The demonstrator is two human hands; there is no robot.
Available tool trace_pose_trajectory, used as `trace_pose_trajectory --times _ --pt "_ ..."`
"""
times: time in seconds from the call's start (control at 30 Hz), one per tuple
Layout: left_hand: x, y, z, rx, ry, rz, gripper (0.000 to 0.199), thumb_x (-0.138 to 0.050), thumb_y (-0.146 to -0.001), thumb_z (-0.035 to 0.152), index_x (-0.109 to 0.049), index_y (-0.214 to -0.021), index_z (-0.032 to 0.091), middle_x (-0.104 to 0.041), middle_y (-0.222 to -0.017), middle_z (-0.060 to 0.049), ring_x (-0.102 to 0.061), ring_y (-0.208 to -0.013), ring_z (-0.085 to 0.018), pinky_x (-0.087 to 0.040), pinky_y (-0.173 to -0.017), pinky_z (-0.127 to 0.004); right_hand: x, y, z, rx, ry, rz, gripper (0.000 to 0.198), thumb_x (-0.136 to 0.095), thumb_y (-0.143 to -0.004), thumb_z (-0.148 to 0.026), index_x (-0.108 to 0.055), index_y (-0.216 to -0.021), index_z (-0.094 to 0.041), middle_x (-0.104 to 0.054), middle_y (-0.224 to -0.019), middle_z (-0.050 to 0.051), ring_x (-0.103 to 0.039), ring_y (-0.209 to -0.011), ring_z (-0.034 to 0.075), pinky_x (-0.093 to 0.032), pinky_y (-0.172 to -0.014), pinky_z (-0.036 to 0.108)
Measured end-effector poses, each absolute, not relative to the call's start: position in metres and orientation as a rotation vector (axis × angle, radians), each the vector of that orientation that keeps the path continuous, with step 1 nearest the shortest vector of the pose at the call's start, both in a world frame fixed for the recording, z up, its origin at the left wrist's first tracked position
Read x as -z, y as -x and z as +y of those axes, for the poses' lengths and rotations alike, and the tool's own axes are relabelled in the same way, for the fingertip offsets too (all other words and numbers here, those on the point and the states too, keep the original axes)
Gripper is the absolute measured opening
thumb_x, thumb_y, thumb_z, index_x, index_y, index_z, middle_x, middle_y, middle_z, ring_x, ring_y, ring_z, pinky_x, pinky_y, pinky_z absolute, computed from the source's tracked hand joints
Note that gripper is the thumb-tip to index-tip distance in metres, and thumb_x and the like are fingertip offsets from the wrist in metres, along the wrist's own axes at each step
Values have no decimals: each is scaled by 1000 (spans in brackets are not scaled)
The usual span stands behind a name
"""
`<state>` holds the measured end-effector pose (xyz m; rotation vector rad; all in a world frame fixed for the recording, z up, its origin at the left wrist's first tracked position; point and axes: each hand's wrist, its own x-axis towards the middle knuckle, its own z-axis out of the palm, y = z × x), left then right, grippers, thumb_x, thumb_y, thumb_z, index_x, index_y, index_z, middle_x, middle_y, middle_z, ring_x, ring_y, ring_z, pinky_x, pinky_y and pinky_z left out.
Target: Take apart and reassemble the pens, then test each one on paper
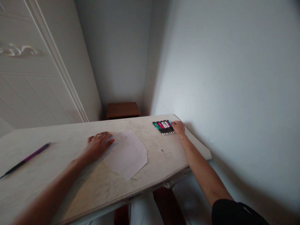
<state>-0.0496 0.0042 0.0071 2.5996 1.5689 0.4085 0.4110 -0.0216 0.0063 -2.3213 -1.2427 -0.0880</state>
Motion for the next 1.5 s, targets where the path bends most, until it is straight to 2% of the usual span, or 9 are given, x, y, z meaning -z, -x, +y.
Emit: trace_pose_trajectory --times 0.53,0.67,0.77,0.93,1.03,1.17,1.3,1.4,1.5 --pt "-5 50 5 -438 -2605 1566 48 -32 -93 49 -58 -124 23 -56 -134 -12 -48 -125 -31 -31 -103 -52 -7 -410 -23 145 2324 -1226 36 -47 -87 -38 -75 -80 -19 -74 -81 11 -63 -72 18 -35 -59 25" --pt "-6 48 1 -468 -2542 1593 53 -34 -94 48 -50 -132 16 -55 -134 -16 -47 -126 -30 -29 -105 -50 -5 -410 -24 242 2243 -1235 36 -46 -87 -37 -76 -82 -17 -73 -81 12 -62 -70 19 -36 -59 26" --pt "-5 49 -2 -554 -2477 1578 52 -37 -94 47 -46 -134 16 -55 -134 -14 -47 -126 -28 -28 -107 -47 -1 -409 -24 341 2098 -1279 37 -46 -86 -39 -75 -80 -16 -72 -75 11 -59 -65 19 -36 -57 27" --pt "-3 53 1 -747 -2416 1499 46 -43 -94 46 -51 -129 18 -56 -132 -13 -51 -122 -27 -35 -105 -45 0 -389 -22 428 1756 -1447 41 -44 -87 -44 -71 -77 -15 -69 -74 11 -59 -67 21 -41 -63 30" --pt "-6 61 5 -937 -2375 1475 40 -45 -93 43 -57 -121 16 -60 -123 -14 -55 -116 -25 -41 -101 -40 -4 -369 -24 427 1615 -1566 39 -44 -88 -45 -68 -77 -16 -69 -75 11 -59 -69 22 -42 -65 31" --pt "-14 87 1 -1110 -2375 1621 33 -45 -93 37 -61 -112 16 -62 -117 -12 -57 -109 -22 -42 -99 -36 -6 -347 -28 406 1466 -1745 39 -40 -91 -44 -65 -74 -19 -66 -72 9 -59 -68 21 -42 -67 32" --pt "-26 137 -16 -949 -2406 2026 33 -45 -91 31 -63 -113 14 -60 -121 -14 -54 -111 -26 -40 -99 -41 -5 -335 -28 391 1370 -1854 40 -38 -92 -43 -59 -67 -20 -64 -68 8 -57 -67 21 -42 -69 32" --pt "-34 181 -32 -658 -2303 2367 38 -44 -89 33 -64 -115 14 -59 -121 -16 -52 -112 -31 -41 -93 -45 -6 -327 -29 383 1320 -1899 40 -37 -92 -42 -53 -62 -22 -60 -64 7 -54 -64 20 -40 -67 32" --pt "-39 214 -43 -324 -2204 2501 38 -44 -88 37 -68 -110 17 -63 -114 -16 -54 -108 -33 -43 -86 -44 -9 -317 -32 364 1249 -1962 42 -38 -93 -41 -48 -58 -22 -55 -59 5 -50 -60 19 -37 -63 32"
